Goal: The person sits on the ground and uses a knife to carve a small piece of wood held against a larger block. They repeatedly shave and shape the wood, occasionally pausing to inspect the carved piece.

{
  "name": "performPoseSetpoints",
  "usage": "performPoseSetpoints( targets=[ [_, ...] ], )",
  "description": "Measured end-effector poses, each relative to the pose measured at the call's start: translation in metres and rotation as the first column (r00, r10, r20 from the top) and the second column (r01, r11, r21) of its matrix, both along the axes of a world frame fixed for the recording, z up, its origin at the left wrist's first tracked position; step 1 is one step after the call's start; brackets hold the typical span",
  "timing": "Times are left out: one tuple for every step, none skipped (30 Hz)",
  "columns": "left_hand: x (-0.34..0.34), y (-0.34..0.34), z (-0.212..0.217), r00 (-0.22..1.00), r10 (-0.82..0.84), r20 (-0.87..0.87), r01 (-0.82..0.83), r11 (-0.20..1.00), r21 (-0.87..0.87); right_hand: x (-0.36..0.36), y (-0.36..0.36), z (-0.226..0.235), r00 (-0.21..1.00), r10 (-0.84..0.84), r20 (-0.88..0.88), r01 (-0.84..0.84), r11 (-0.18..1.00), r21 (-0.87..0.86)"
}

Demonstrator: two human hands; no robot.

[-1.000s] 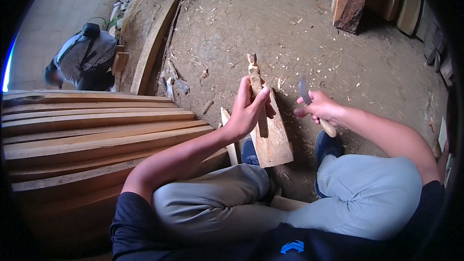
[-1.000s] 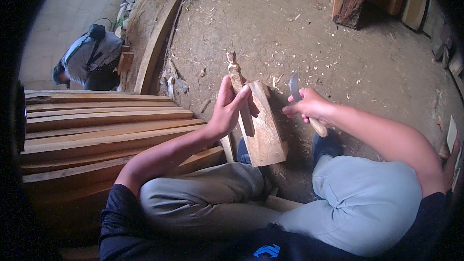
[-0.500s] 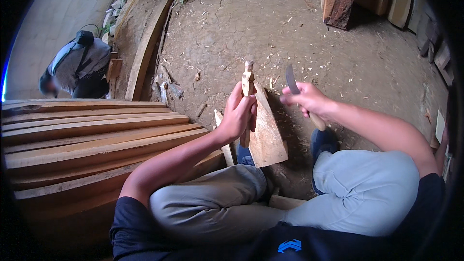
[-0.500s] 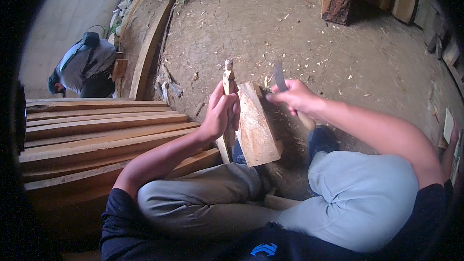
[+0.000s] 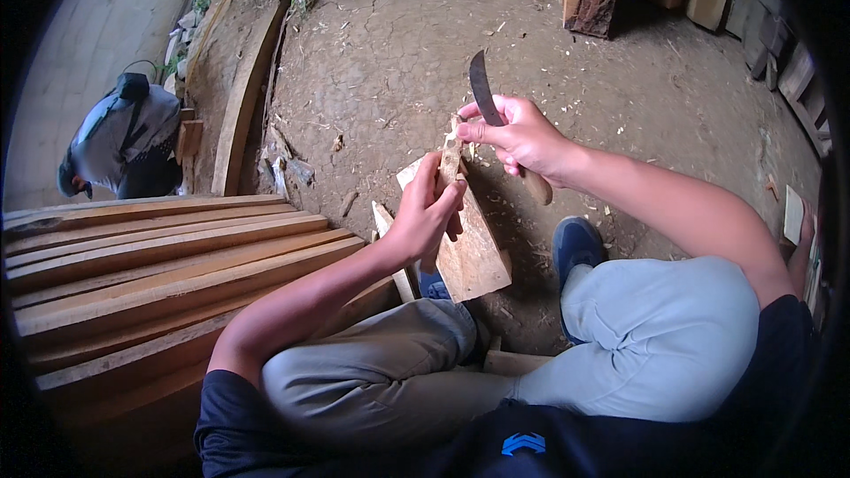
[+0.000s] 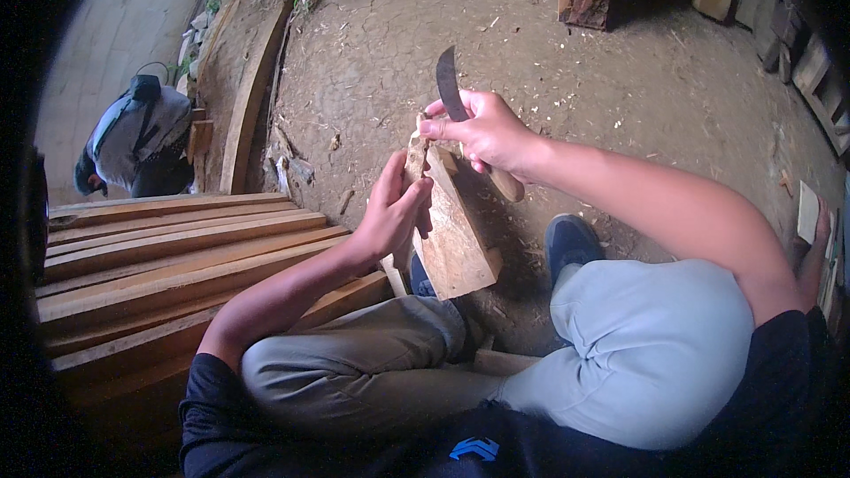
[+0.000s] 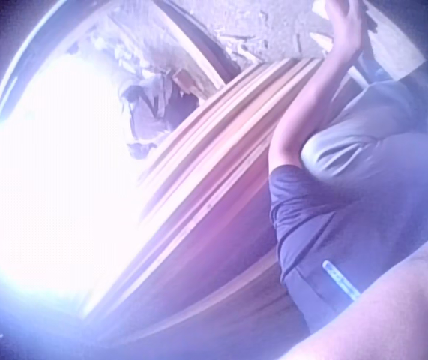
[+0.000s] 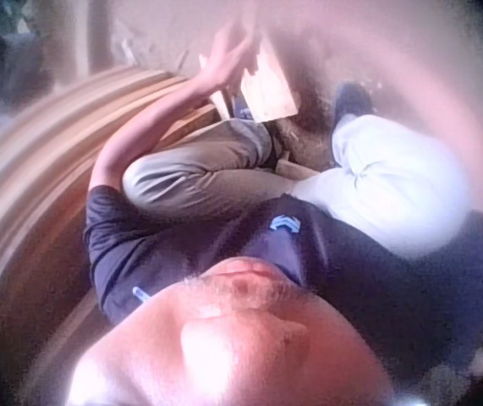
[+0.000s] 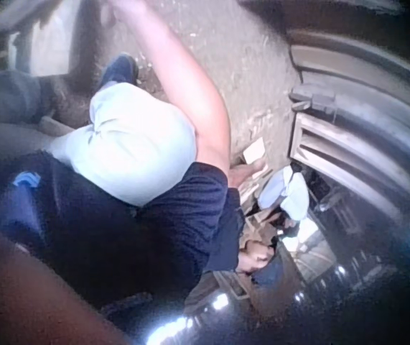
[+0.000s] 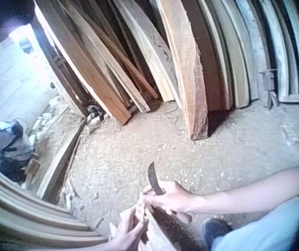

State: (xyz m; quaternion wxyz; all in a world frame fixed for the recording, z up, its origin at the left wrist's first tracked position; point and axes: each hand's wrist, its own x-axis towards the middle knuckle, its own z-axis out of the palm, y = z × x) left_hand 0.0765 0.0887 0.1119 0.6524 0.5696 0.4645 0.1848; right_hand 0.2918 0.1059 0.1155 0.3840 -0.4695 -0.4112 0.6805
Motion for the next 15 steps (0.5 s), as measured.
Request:
performPoseSetpoints(
  targets=[
    [-0.001,0.000,0.000,1.000,0.009,0.003,-0.009,1.000,-0.001,0.000,-0.001,0.006,0.999,-0.005,-0.047,0.003,0.999,-0.040],
    [-0.002,0.001,0.001,1.000,0.018,0.007,-0.018,1.000,-0.002,0.000,-0.002,0.002,0.995,-0.028,-0.100,0.022,0.998,-0.067],
    [-0.003,0.001,0.002,1.000,0.027,0.010,-0.027,1.000,-0.003,0.001,-0.002,-0.005,0.987,-0.052,-0.152,0.038,0.995,-0.095],
    [0.002,0.002,0.003,1.000,0.016,0.006,-0.016,1.000,-0.016,0.006,-0.002,-0.009,0.977,-0.086,-0.196,0.063,0.990,-0.122],
    [0.002,0.002,0.007,1.000,0.012,-0.006,-0.012,1.000,-0.027,0.007,-0.001,-0.010,0.979,-0.076,-0.191,0.055,0.992,-0.111],
    [0.003,0.001,0.010,1.000,0.008,-0.017,-0.009,0.999,-0.039,0.009,0.000,-0.010,0.981,-0.065,-0.185,0.047,0.994,-0.101],
    [0.003,0.002,0.010,1.000,0.007,-0.006,-0.007,0.999,-0.044,0.010,0.001,-0.010,0.982,-0.055,-0.179,0.039,0.995,-0.090],
    [0.002,0.001,0.009,1.000,0.008,0.005,-0.007,0.999,-0.049,0.009,0.001,-0.010,0.982,-0.059,-0.181,0.045,0.996,-0.082],
    [0.002,0.001,0.010,1.000,0.008,0.017,-0.008,0.999,-0.054,0.009,0.001,-0.010,0.981,-0.063,-0.184,0.050,0.996,-0.073],
    [0.002,0.001,0.010,1.000,0.004,0.013,-0.003,0.999,-0.051,0.009,0.002,-0.009,0.980,-0.067,-0.186,0.056,0.996,-0.065],
    [0.002,0.001,0.010,1.000,-0.002,0.010,0.002,0.999,-0.051,0.009,0.001,-0.008,0.982,-0.068,-0.176,0.057,0.996,-0.068],
    [0.002,0.001,0.010,1.000,-0.007,0.008,0.008,0.999,-0.051,0.009,0.000,-0.006,0.984,-0.069,-0.166,0.058,0.996,-0.070],
    [0.003,0.001,0.009,1.000,-0.011,0.008,0.011,0.999,-0.048,0.010,0.000,-0.004,0.985,-0.069,-0.155,0.059,0.996,-0.073],
    [0.003,0.001,0.010,1.000,-0.011,0.004,0.012,0.999,-0.044,0.009,0.000,-0.001,0.984,-0.068,-0.168,0.056,0.996,-0.072],
    [0.003,0.001,0.010,1.000,-0.012,0.000,0.012,0.999,-0.040,0.008,0.000,0.002,0.982,-0.066,-0.179,0.054,0.996,-0.071]
  ],
)
